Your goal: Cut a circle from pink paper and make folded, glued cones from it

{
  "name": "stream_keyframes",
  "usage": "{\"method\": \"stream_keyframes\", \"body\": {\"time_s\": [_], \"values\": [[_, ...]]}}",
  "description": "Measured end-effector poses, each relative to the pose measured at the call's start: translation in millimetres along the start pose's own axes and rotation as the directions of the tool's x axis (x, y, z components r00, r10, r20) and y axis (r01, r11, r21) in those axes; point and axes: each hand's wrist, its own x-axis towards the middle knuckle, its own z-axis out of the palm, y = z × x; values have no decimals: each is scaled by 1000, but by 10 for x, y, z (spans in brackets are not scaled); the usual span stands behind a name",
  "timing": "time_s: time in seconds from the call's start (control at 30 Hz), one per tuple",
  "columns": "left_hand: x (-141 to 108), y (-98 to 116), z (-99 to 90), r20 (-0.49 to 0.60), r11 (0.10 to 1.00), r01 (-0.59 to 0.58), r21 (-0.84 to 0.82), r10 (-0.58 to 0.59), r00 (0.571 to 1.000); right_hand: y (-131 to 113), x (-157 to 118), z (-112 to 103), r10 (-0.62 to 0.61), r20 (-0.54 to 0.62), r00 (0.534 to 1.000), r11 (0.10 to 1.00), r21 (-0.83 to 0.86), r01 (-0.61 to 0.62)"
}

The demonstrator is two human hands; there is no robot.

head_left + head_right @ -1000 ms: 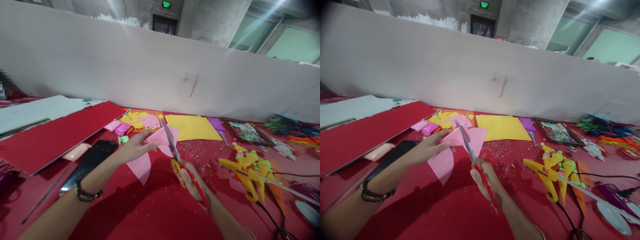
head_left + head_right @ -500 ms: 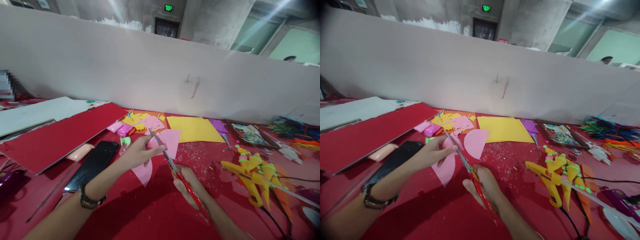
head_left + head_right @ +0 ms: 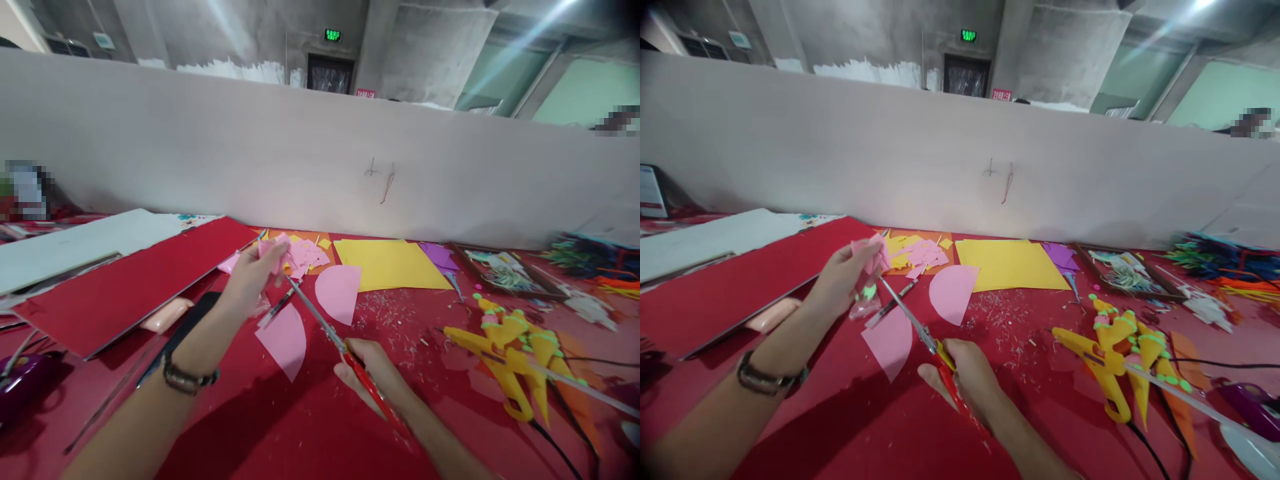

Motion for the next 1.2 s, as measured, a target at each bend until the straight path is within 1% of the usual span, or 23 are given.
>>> {"method": "stream_keyframes", "body": {"time_s": [0.03, 0.07, 0.13, 0.2, 0.27, 0.37, 0.43, 0.53, 0.57, 0.67, 0.73, 0.8, 0.9, 0.97, 1.0, 1.07, 1.13, 1.17, 1.2], "values": [[137, -25, -34, -30, 990, -23, 136, 27, 999, -8, 0, -4, 5, 0, 1000, 1000, 16, -5], [284, -65, -58, -38, 981, -23, 191, 30, 999, -10, 0, -8, 8, -4, 1000, 999, 37, -7], [575, -186, -71, -4, 960, -18, 281, 20, 1000, -2, 5, -16, -1, -31, 1000, 996, 89, 3], [813, -336, -48, 58, 921, -17, 389, -6, 998, 10, 10, -27, -14, -72, 997, 989, 148, 25], [964, -475, -20, 76, 876, -7, 483, -34, 996, 17, 10, -42, 18, -130, 991, 975, 220, 11], [1014, -586, -21, 104, 824, -23, 566, -43, 994, 21, 6, -74, 102, -215, 971, 954, 298, -34], [934, -585, -63, 163, 811, -64, 582, -39, 986, 23, 7, -102, 141, -248, 959, 945, 322, -56], [665, -522, -167, 265, 813, -145, 564, -12, 964, 32, 23, -157, 166, -289, 943, 958, 275, -84], [545, -502, -209, 284, 810, -166, 563, -1, 959, 38, 31, -176, 166, -295, 941, 970, 219, -103], [154, -495, -351, 320, 762, -206, 614, -1, 947, 69, 54, -211, 158, -281, 947, 984, -35, -174], [-78, -549, -462, 355, 705, -239, 668, -20, 935, 97, 64, -209, 158, -264, 951, 966, -157, -204], [-248, -634, -580, 380, 628, -279, 727, -29, 924, 121, 66, -195, 150, -259, 954, 959, -195, -204], [-378, -750, -729, 375, 489, -310, 815, -38, 926, 134, 56, -193, 152, -268, 951, 945, -241, -219], [-414, -780, -760, 382, 411, -335, 848, -36, 923, 130, 49, -211, 166, -294, 941, 921, -296, -255], [-434, -779, -744, 410, 383, -367, 848, -33, 912, 126, 49, -223, 175, -304, 936, 907, -322, -274], [-504, -758, -650, 513, 344, -474, 811, -29, 858, 125, 55, -242, 187, -315, 930, 883, -360, -300], [-639, -730, -497, 661, 321, -615, 720, -49, 749, 132, 66, -245, 191, -310, 931, 873, -379, -305], [-732, -717, -414, 698, 330, -642, 692, -75, 712, 138, 71, -241, 188, -308, 933, 871, -387, -303], [-837, -703, -337, 730, 361, -656, 663, -114, 674, 144, 75, -235, 182, -306, 934, 868, -396, -299]]}}
